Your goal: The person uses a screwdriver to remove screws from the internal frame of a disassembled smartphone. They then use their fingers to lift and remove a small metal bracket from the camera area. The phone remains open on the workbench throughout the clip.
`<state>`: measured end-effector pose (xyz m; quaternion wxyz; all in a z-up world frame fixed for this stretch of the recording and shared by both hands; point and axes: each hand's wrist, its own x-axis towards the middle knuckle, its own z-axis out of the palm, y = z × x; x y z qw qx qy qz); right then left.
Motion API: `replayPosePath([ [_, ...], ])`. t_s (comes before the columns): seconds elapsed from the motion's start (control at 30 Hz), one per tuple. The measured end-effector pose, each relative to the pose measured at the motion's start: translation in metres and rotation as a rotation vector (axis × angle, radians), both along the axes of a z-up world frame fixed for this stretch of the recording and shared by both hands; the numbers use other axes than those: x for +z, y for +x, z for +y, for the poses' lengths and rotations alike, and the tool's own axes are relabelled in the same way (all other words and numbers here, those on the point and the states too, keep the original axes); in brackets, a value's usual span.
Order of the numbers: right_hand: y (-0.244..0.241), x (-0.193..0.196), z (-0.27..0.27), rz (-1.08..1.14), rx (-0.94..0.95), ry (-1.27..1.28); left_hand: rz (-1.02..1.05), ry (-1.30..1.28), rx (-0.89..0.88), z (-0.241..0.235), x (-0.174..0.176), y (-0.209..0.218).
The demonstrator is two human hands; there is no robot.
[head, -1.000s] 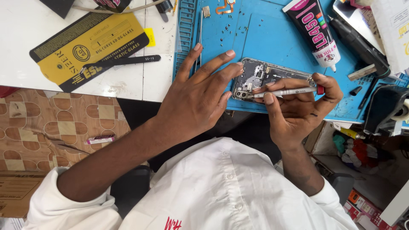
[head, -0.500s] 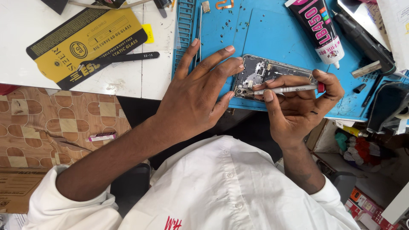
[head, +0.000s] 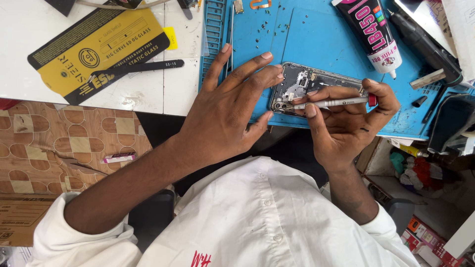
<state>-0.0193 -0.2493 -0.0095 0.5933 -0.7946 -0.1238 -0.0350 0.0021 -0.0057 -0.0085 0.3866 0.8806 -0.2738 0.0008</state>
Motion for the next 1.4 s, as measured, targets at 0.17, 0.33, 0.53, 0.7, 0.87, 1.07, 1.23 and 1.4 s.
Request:
replayPosePath([
  [0.17,0.0,0.0,0.002,0.011,-0.01,0.01,0.001,-0.007,0.043,-0.004,0.002,-0.002],
  [0.33,-0.001,-0.002,0.0,-0.015,-0.005,0.031,0.061,-0.017,0.083,-0.01,0.002,-0.003],
  [0.53,-0.005,-0.008,-0.005,-0.059,-0.042,0.037,0.079,-0.013,0.081,-0.009,0.002,-0.003],
  [0.7,-0.005,-0.015,-0.008,-0.101,-0.044,0.024,0.102,-0.015,0.054,-0.006,0.002,-0.002],
  [0.87,-0.003,-0.017,-0.008,-0.144,0.011,0.035,0.105,0.017,0.041,-0.006,0.001,-0.001],
  [1.07,-0.004,-0.014,-0.006,-0.125,0.02,0.027,0.107,0.018,0.047,-0.006,0.0,-0.001],
  [1.23,-0.004,-0.012,-0.007,-0.107,0.055,0.023,0.106,0.018,0.038,-0.006,0.0,-0.001],
  [1.4,-0.004,-0.013,-0.007,-0.129,0.041,0.001,0.086,0.024,0.021,-0.005,0.002,0.0],
])
